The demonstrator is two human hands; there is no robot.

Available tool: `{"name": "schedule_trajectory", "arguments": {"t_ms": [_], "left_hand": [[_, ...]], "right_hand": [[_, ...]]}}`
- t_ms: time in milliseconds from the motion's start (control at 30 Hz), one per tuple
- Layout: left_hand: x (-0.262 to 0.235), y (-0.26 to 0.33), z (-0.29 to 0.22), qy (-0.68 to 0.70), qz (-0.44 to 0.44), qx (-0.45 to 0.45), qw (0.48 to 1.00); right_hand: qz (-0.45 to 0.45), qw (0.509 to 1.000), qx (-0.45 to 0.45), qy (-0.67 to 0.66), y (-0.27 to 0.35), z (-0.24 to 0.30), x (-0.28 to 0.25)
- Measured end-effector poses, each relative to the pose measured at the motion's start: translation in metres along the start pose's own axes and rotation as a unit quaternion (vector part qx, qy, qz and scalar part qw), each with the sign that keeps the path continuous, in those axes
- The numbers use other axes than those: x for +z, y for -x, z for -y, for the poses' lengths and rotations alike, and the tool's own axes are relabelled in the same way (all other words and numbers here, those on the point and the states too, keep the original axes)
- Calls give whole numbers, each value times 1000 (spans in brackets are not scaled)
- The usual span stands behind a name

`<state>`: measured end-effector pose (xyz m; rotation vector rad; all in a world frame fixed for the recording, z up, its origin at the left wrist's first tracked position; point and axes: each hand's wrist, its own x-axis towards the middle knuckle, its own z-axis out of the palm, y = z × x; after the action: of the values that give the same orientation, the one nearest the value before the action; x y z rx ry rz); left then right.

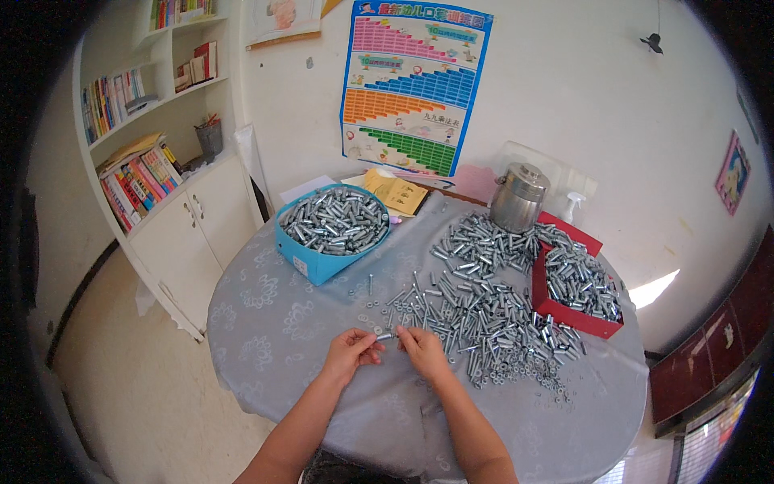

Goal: The person sits at a table covered with a grey cloth and repeatedly picks up metal bolts and washers. They thread the washers onto the bolts by hand and place the assembled fasteners into a blue plastic bin.

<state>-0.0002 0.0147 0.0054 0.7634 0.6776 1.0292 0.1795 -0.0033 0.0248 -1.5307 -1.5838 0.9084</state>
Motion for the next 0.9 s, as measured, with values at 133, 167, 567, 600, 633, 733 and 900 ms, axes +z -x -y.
{"name": "schedule_trajectory", "arguments": {"t_ms": [133, 167, 567, 600, 633, 733, 900], "left_hand": [[-4, -2, 3, 47, -10, -7, 999], [-6, -3, 5, 52, -17, -5, 998], [-3, -4, 4, 50, -38, 15, 998], [-2, -3, 5, 43, -37, 16, 998], [-3, -3, 6, 32, -42, 13, 999], [-1, -4, 10, 8, -45, 11, 999], [-3, 1, 5, 36, -42, 31, 998]], "right_hand": [[-82, 983, -75, -149, 2, 8, 12], [-57, 984, -82, -146, 0, 2, 10], [-58, 988, -86, -112, 2, 6, 8], [-85, 985, -105, -111, 3, 12, 10], [-51, 988, -97, -109, 3, 9, 8], [-8, 991, -77, -108, 4, -2, -1], [-72, 973, -159, -149, 9, 6, 12]]}}
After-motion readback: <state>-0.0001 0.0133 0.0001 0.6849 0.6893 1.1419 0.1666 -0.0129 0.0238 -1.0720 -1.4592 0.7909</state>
